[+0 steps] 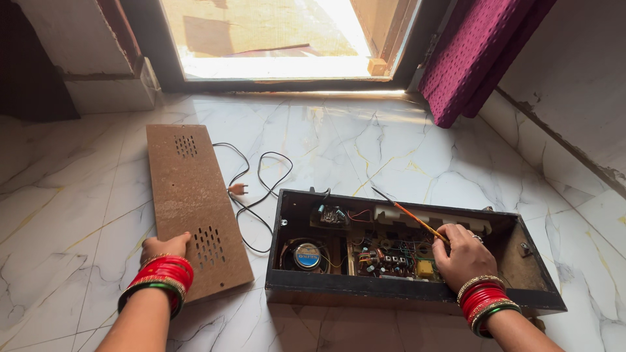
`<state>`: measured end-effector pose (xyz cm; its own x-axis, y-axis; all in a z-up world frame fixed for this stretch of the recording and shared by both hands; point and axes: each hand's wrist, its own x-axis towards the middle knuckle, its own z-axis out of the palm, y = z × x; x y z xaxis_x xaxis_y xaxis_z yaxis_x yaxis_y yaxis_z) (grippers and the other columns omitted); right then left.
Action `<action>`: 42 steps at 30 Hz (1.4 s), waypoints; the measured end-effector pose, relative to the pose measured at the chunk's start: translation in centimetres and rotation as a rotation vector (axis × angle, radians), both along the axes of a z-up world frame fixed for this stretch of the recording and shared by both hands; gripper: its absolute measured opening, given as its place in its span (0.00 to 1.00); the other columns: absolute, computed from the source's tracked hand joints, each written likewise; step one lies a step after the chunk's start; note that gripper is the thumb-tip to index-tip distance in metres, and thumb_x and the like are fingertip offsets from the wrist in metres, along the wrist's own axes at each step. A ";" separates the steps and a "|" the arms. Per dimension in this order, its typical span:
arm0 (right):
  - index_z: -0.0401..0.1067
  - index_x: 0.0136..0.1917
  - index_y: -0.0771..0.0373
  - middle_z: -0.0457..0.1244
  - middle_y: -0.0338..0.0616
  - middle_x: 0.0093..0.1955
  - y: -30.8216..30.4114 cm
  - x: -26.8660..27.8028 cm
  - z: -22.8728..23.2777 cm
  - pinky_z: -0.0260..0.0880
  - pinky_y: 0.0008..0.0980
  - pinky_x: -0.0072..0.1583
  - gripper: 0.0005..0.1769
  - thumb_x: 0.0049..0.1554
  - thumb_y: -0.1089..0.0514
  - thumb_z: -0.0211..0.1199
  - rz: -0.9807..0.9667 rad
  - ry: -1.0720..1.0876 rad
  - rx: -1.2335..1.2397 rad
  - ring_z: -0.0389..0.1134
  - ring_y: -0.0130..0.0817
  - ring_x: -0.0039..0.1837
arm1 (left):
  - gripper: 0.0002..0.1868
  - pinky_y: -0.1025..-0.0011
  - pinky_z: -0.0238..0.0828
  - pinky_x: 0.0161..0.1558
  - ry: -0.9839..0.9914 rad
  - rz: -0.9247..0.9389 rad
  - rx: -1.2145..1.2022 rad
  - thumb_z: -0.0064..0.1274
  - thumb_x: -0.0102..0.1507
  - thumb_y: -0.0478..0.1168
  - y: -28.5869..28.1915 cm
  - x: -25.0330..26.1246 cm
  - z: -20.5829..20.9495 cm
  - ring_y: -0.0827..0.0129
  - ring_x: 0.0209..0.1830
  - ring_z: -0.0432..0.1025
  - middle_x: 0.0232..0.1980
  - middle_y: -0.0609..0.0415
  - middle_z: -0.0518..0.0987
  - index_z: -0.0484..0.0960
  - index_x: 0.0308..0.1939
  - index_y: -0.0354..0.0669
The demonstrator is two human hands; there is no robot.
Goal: The person handles a vintage Seiko radio on the floor, rotates it to show different sides, and uses a screwdriver to remove screws from the back panel. The back cover is removed, exposing the internal components.
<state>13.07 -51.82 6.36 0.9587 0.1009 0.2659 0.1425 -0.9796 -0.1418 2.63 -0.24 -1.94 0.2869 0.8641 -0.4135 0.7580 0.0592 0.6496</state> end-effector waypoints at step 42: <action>0.73 0.47 0.55 0.70 0.39 0.43 -0.9 0.0 0.2 0.74 0.41 0.52 0.09 0.57 0.51 0.57 0.023 -0.086 0.122 0.72 0.39 0.47 | 0.48 0.48 0.09 0.72 -0.130 -1.089 0.843 0.38 0.63 0.63 -23.8 3.3 6.8 0.49 0.79 0.18 0.82 0.41 0.29 0.37 0.78 0.47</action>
